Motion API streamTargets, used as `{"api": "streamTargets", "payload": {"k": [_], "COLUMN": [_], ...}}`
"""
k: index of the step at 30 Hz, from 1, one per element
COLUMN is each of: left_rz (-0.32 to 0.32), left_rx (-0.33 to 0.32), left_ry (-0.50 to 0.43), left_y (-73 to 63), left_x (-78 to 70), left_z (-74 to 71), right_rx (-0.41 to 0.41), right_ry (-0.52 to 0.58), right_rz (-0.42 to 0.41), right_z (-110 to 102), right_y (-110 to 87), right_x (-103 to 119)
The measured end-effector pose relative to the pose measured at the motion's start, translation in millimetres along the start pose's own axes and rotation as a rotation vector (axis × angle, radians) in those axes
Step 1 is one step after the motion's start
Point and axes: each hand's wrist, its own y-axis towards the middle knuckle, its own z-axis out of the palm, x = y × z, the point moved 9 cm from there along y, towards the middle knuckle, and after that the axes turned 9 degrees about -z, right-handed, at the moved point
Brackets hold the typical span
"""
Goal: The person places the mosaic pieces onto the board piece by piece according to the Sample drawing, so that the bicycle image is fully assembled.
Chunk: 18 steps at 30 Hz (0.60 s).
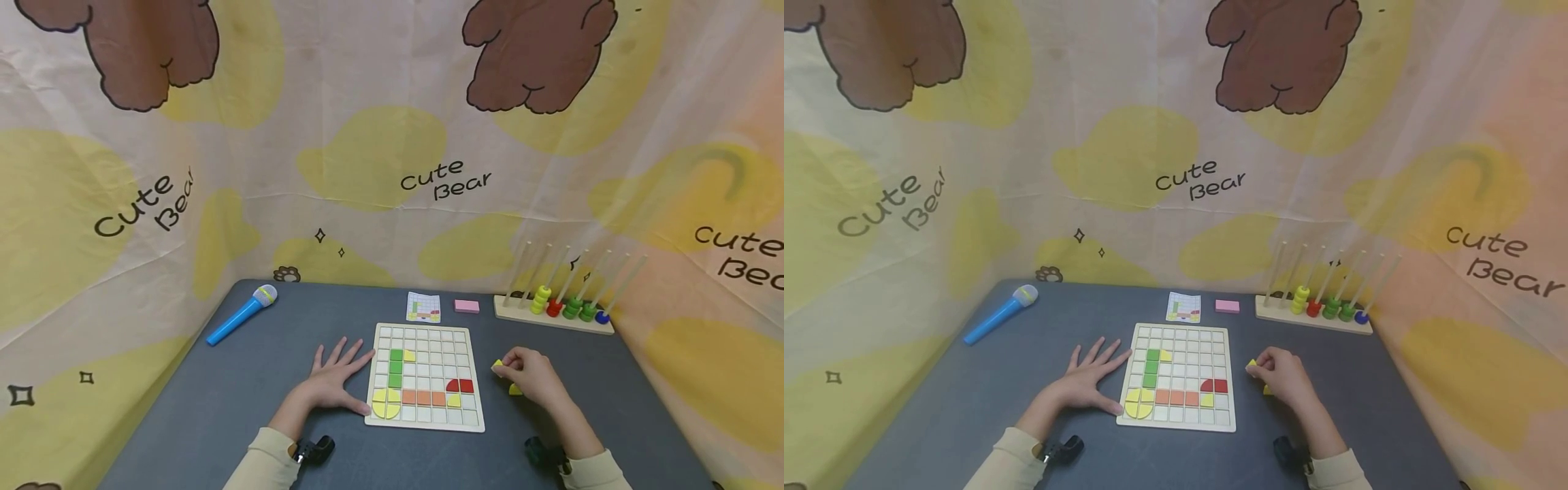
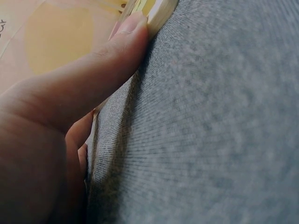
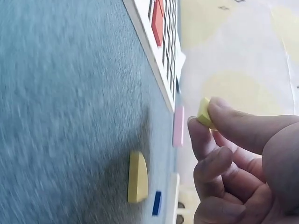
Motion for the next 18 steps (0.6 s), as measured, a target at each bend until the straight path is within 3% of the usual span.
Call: {"api": "streamTargets", "payload": {"k": [12,18], "left_rz": [0.003,-0.002], "left_rx": [-0.004,-0.003], "left_ry": [0.004,0.007], "left_y": [0.1,0.0], "left_x": [-1.2,-0.9], "left_z": [0.3,-1.1], "right_rx": [0.015,0.078], "right_ry": [0.04,0.072], "right_rz": [-0.072,-0.119], "right_z": [18.7,29.9], "right_y": [-3.5,-6.6], "right_x": [23.6,34.7]}}
